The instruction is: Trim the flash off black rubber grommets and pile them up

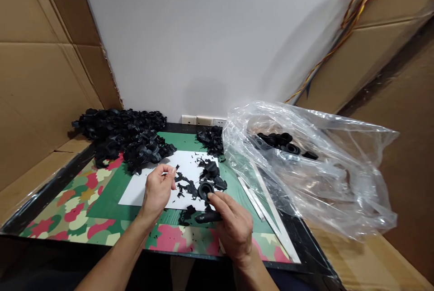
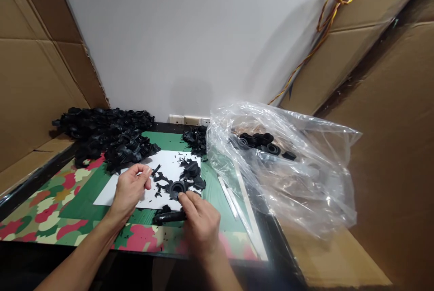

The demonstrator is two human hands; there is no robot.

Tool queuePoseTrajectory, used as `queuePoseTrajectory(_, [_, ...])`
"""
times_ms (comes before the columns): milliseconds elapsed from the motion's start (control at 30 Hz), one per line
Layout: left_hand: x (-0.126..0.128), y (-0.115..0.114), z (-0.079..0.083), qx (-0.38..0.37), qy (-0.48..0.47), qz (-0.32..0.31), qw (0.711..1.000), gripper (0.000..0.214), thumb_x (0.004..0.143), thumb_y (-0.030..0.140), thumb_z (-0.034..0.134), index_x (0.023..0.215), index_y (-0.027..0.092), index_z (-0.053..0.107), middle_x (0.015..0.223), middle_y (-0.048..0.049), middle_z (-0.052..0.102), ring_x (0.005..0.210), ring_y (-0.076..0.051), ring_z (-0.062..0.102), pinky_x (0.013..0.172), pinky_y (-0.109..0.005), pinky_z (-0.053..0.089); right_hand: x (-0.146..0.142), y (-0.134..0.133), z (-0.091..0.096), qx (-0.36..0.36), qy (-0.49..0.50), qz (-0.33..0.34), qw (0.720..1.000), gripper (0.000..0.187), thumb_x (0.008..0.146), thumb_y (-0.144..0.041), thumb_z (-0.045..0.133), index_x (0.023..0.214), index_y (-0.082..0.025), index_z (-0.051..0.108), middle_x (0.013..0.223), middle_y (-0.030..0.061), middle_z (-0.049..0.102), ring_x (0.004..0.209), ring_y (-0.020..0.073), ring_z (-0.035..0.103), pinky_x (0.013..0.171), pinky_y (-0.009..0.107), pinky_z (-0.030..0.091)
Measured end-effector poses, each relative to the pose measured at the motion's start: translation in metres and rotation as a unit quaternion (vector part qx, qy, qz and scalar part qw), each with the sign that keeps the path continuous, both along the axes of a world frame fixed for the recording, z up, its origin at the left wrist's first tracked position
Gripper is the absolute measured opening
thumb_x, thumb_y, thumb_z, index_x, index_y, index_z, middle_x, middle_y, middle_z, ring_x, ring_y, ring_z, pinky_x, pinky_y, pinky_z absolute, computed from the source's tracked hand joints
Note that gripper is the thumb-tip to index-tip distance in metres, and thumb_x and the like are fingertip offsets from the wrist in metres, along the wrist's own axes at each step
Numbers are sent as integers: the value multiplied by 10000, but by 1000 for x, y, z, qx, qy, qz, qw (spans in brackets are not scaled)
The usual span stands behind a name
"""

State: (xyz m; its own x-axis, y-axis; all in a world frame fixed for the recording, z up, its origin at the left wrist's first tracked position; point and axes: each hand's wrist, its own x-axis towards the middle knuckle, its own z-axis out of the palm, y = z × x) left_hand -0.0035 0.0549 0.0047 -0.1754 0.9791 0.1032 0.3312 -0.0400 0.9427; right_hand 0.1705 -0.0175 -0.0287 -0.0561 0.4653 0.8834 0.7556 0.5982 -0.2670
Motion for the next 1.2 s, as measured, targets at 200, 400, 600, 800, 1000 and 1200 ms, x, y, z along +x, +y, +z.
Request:
queuePoseTrajectory(200, [-21, 11, 12, 54, 209, -14, 976, 158, 710, 337, 528, 634, 206, 572, 671, 6, 623, 565, -142, 528, 564, -256, 396, 9, 0, -7, -22, -5, -3, 1000, 431, 780, 56, 395, 1021, -188, 655, 851, 95, 733, 769, 176, 715, 668, 249, 569])
queuePoseTrajectory(400, [-27, 15, 5, 25, 335, -45, 941, 208, 798, 258, 464, 889, 202, 643, 982, -50, 690, 799, -207, 644, 697, -297, 458, 19, 3, -1, -31, -19, -19, 999, 479, 725, 77, 338, 951, -187, 667, 831, 68, 733, 756, 154, 713, 658, 229, 560])
queuePoseTrajectory(600, [-28, 11, -2, 17, 390, -87, 916, 327, 833, 136, 398, 1061, 197, 625, 1129, -70, 663, 998, -242, 631, 831, -330, 460, 84, 19, 43, 8, -5, -249, 968, 189, 826, -143, 540, 894, -196, 707, 766, 60, 729, 631, 197, 675, 540, 272, 477])
queuePoseTrajectory(800, [-27, 8, -4, 12, 390, -84, 917, 294, 830, 133, 413, 1002, 215, 638, 1065, -59, 680, 951, -239, 637, 792, -323, 462, 150, 51, 81, -116, 74, -453, 881, 352, 775, -385, 582, 990, -158, 746, 584, 97, 656, 453, 215, 497, 435, 303, 306])
queuePoseTrajectory(1000, [-22, 7, -1, 12, 376, -84, 923, 272, 819, 147, 424, 961, 215, 646, 1008, -55, 688, 907, -224, 631, 769, -310, 443, 89, 53, 55, -136, 61, -215, 965, 318, 844, -369, 485, 965, -185, 715, 777, 87, 708, 642, 221, 621, 557, 303, 428])
queuePoseTrajectory(1200, [-21, -9, 20, -53, 341, -141, 928, 245, 823, 284, 449, 662, 214, 620, 631, -2, 625, 624, -181, 566, 558, -265, 341, 34, 80, 25, -363, -12, -92, 927, 96, 744, -184, 623, 743, -237, 704, 723, 29, 644, 583, 162, 567, 518, 258, 336])
